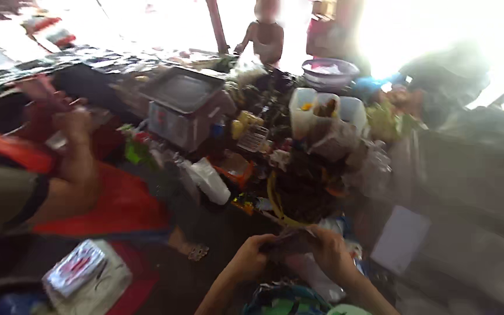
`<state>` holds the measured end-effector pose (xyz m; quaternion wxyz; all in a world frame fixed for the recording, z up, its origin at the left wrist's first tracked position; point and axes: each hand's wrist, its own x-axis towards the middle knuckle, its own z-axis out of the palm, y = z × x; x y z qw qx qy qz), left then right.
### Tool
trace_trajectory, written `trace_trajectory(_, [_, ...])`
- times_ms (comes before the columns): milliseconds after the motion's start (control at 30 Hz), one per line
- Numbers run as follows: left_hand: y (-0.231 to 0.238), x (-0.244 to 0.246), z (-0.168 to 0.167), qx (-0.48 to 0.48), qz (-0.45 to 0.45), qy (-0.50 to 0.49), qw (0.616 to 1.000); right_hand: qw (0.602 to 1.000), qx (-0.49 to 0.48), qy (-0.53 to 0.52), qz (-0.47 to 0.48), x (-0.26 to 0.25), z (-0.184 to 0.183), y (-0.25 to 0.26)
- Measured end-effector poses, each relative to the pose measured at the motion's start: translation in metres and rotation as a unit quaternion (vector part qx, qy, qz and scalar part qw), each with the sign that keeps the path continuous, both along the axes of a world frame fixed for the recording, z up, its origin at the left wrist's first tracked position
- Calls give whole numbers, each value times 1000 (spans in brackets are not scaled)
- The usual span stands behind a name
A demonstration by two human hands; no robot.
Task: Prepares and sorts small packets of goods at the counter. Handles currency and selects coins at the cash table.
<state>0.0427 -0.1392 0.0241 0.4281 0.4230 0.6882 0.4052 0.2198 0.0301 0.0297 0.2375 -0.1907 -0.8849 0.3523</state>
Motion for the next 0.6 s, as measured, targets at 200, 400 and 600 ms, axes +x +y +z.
trace_trajectory(200, [-39, 10, 6, 65, 259, -60, 962, 973, -142, 67, 170, -41, -10, 7])
trace_trajectory(400, [-103, 31, -1, 99, 349, 12, 932, 939, -154, 9, 309, -78, -7, -30])
trace_trajectory(600, [-171, 29, -14, 113, 409, -2, 906, 877, -189, 18, 442, -132, -25, -74])
